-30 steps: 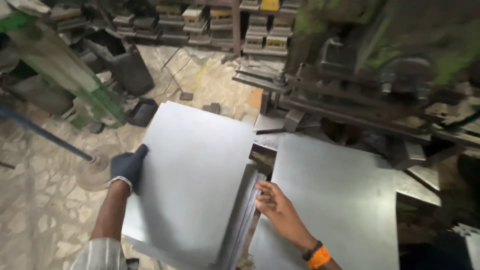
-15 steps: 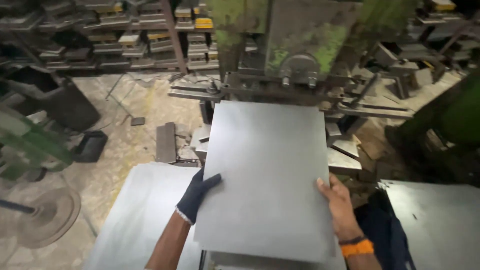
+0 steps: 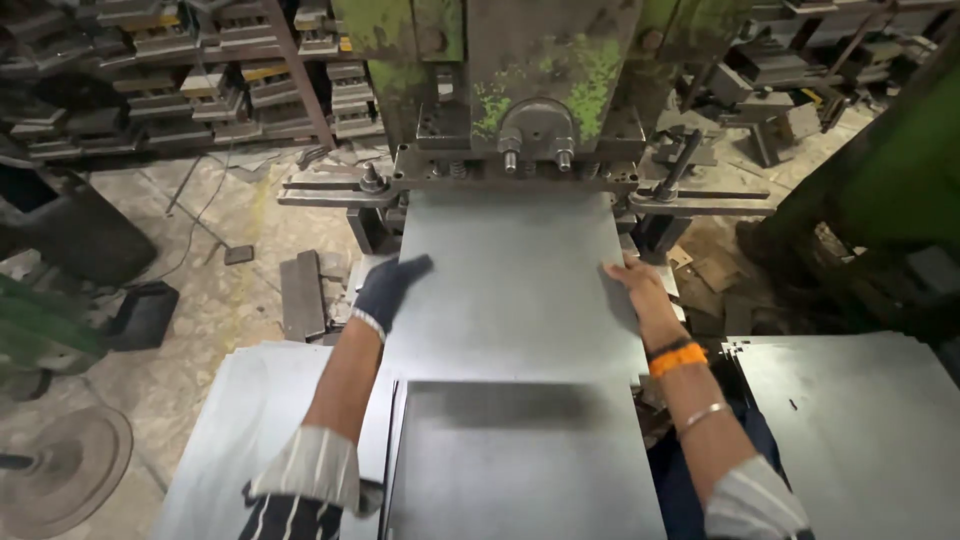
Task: Stamping and punching metal sheets using a hydraulic press machine.
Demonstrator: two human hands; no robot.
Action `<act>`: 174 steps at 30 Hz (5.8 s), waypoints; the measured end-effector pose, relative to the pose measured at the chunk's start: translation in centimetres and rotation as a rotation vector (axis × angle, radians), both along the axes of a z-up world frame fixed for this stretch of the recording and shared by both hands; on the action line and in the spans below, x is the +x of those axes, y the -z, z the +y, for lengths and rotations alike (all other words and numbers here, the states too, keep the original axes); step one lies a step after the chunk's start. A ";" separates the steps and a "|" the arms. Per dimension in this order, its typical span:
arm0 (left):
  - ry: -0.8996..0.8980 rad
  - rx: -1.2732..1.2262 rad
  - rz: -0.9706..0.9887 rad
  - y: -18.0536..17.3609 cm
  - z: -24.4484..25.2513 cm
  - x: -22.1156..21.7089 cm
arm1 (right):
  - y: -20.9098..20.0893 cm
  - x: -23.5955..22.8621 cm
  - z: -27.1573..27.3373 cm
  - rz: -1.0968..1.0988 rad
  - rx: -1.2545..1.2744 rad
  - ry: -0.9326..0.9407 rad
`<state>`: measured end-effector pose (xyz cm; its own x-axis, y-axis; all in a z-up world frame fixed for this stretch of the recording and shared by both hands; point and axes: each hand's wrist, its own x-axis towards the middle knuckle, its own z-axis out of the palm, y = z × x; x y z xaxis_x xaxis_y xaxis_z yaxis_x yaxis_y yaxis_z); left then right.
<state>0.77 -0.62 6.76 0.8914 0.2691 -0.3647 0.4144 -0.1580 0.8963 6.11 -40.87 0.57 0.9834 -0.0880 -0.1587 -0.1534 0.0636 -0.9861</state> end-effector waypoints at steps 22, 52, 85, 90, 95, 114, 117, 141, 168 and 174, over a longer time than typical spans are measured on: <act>-0.061 -0.065 -0.021 4.5 0.5 5.8 | -2.9 1.8 1.0 -0.083 0.064 0.006; 0.035 -0.055 -0.049 1.6 -2.3 -10.8 | -4.1 -9.9 -0.2 0.134 0.133 -0.067; -0.444 1.129 0.559 20.1 24.5 -22.3 | -1.5 -16.4 33.0 -0.692 -0.786 -1.029; -0.527 0.933 0.599 21.8 35.0 -23.6 | 1.3 -15.6 32.6 -0.610 -0.824 -1.043; -0.409 0.720 0.476 19.9 40.3 -26.0 | -0.4 -15.9 32.5 -0.497 -0.745 -1.055; -0.226 -0.488 -0.183 1.5 11.0 -14.1 | -7.5 -19.1 14.5 -0.019 -0.032 -0.190; -0.203 -0.775 -0.134 2.1 5.5 -14.3 | -6.3 -17.3 8.1 -0.073 0.075 -0.103; -0.084 -0.166 -0.083 2.6 0.9 3.3 | -2.5 4.1 1.5 -0.020 0.001 0.028; -0.238 -0.438 -0.101 4.1 0.5 4.9 | -2.6 4.1 0.7 0.093 -0.089 0.083; -0.253 -0.505 -0.155 5.2 0.3 5.3 | -0.7 5.9 -0.4 0.110 -0.118 0.071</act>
